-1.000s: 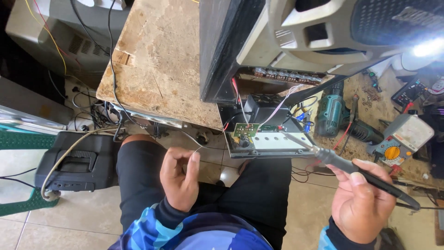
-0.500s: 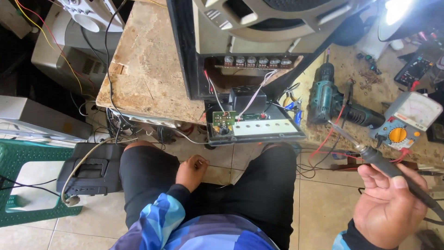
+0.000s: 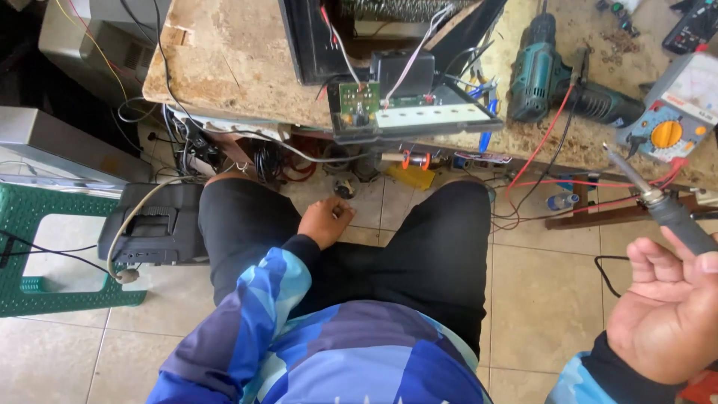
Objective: Repairing a speaker by soldering wires to a circuit board and managing internal wiring.
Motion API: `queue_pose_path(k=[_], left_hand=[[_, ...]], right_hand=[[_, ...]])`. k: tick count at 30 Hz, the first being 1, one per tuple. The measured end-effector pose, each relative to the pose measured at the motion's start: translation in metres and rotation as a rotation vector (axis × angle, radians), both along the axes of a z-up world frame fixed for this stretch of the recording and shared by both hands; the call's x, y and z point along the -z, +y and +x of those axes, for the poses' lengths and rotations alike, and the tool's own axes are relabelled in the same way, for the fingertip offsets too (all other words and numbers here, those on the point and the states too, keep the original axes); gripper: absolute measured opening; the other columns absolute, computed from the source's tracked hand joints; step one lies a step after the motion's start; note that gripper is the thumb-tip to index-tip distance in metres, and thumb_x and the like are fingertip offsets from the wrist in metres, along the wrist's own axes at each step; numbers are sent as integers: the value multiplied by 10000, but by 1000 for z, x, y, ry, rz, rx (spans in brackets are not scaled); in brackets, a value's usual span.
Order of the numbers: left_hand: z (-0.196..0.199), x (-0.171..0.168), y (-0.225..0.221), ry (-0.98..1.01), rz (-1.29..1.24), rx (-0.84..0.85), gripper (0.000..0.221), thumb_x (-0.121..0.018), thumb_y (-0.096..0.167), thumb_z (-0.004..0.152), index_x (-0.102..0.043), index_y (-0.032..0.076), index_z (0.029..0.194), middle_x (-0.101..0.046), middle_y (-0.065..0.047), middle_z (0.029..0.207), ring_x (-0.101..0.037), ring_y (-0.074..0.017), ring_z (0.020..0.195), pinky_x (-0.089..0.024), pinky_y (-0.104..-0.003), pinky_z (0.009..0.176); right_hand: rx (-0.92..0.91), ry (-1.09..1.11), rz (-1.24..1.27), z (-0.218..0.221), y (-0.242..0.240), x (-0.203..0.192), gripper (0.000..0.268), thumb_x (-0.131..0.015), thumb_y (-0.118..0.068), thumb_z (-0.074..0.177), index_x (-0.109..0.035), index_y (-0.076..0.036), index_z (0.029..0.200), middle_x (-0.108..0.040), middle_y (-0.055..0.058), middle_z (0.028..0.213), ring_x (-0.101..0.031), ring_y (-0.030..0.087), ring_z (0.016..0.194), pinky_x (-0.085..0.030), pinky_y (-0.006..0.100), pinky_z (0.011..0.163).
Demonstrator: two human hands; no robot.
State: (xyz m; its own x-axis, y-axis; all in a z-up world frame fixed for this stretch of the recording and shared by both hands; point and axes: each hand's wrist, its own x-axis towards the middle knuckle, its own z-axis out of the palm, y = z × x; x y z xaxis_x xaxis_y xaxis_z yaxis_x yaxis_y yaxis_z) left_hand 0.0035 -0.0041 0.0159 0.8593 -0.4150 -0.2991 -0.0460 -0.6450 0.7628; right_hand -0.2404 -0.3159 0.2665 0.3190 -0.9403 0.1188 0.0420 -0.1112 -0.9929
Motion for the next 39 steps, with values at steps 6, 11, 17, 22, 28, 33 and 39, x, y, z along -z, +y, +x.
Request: queue_pose_path(k=[6, 11, 17, 22, 28, 33, 39], left_hand=[[13, -9, -3, -65, 15, 80, 200, -665, 367, 921, -702, 171, 909, -754, -19, 858, -687, -279, 814, -507, -427, 713], [23, -21, -7, -57, 61, 138, 187, -649, 359, 910, -718, 187, 939, -757, -42, 885, -691, -293, 887, -516, -437, 745], [30, -8, -13, 0, -2, 132, 177, -671, 353, 927, -711, 183, 901, -740, -23, 898, -673, -248, 870, -517, -406, 742], [26, 3, -12, -9, 58, 133, 178, -643, 360, 916, -712, 195, 927, -768, -60, 931, -698, -324, 886, -525, -451, 765], [22, 25, -11, -91, 116, 220, 165, -628, 325, 903, -702, 178, 917, -756, -101, 873, -694, -340, 861, -533, -472, 752], [25, 31, -12, -68, 201, 236, 207, -617, 365, 927, -706, 179, 952, -753, -123, 894, -695, -357, 874, -544, -497, 742], [32, 46, 1, -28, 222, 239, 210, -625, 380, 936, -706, 186, 944, -757, -99, 921, -695, -327, 904, -532, -476, 767]], right_hand=[[-37, 70, -106, -41, 10, 7, 520, -569, -596, 961, -714, -199, 1263, -762, -104, 1276, -766, -26, 1044, -671, 124, 1016], [-66, 110, -153, -64, 10, 2, 557, -462, -538, 981, -715, -222, 1365, -739, -79, 1132, -753, -47, 1158, -633, 90, 1133], [1, 100, -177, -61, 25, -15, 463, -471, -502, 989, -698, -243, 1298, -722, -145, 1367, -728, -67, 1119, -624, 97, 1081], [48, 18, -150, -45, 36, -19, 377, -619, -521, 997, -713, -216, 1198, -777, -55, 1259, -786, 17, 996, -694, 150, 972], [84, -43, -122, -4, 55, -31, 495, -641, -492, 995, -625, -205, 1398, -777, -10, 1197, -773, 55, 902, -695, 162, 872], [-6, -109, -340, 19, 39, -4, 343, -559, -324, 1184, -510, -119, 1455, -698, 189, 1228, -717, 242, 928, -644, 325, 871], [-46, -127, -580, 60, 34, 17, 267, -468, -85, 1265, -424, 62, 1485, -596, 376, 1195, -647, 391, 894, -591, 432, 860]])
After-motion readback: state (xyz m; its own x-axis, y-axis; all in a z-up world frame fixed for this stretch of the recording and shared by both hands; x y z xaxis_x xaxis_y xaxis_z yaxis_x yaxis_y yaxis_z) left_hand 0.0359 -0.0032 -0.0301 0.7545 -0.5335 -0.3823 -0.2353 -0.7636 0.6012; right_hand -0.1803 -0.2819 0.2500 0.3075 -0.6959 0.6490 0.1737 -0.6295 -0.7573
